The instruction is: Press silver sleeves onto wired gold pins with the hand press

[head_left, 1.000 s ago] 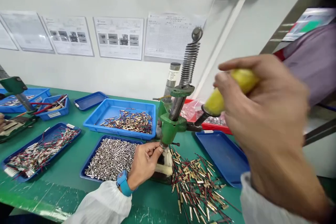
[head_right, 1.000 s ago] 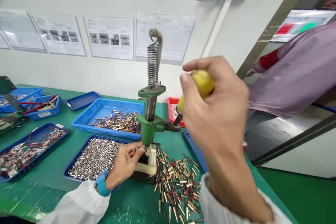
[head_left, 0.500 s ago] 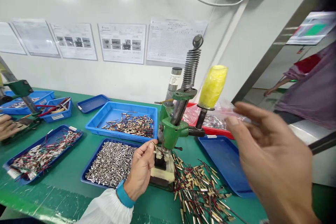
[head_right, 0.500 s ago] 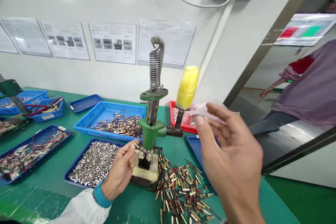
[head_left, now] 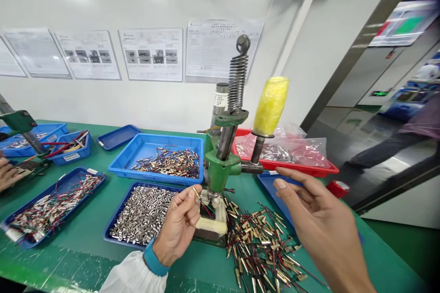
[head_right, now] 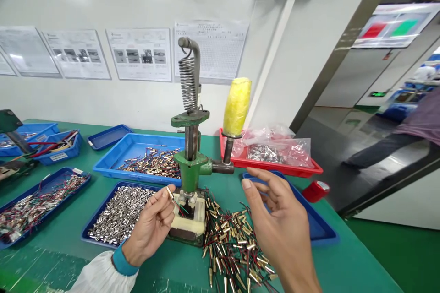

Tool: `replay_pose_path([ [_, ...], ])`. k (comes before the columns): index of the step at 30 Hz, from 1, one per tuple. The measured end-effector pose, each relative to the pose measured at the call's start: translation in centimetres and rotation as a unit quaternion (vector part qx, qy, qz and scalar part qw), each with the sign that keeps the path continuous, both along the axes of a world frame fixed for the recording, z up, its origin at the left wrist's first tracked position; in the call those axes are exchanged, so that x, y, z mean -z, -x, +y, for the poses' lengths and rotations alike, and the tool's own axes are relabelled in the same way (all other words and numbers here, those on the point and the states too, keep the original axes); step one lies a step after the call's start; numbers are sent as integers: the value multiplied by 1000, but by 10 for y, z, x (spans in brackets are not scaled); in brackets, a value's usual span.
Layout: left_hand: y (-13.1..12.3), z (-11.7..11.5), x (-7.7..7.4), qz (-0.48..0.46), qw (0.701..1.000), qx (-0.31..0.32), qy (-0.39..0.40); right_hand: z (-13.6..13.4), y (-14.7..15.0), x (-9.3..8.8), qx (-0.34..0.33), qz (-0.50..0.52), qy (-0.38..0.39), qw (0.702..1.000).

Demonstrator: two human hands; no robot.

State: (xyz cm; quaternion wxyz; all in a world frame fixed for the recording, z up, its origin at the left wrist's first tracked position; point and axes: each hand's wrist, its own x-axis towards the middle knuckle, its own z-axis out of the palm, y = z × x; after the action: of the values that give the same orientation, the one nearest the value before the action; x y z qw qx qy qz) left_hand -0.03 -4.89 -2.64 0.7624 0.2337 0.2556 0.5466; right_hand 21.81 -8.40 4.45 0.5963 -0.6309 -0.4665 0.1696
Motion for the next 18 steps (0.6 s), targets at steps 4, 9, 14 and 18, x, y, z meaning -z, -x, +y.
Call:
replay_pose_path([
  [4,4,13,-8,55,998,-36,-6,0,-1,2,-7,3,-8,1000],
  [9,30,60,-36,150,965,-212,20,5,-23,14,-53,-65,20,996],
  [14,53,67,-33,155,969,-182,70,2,-52,46,-128,-337,189,913],
  [18,58,41,-12,190,969,-116,113,1,-51,72,-165,-378,239,879],
])
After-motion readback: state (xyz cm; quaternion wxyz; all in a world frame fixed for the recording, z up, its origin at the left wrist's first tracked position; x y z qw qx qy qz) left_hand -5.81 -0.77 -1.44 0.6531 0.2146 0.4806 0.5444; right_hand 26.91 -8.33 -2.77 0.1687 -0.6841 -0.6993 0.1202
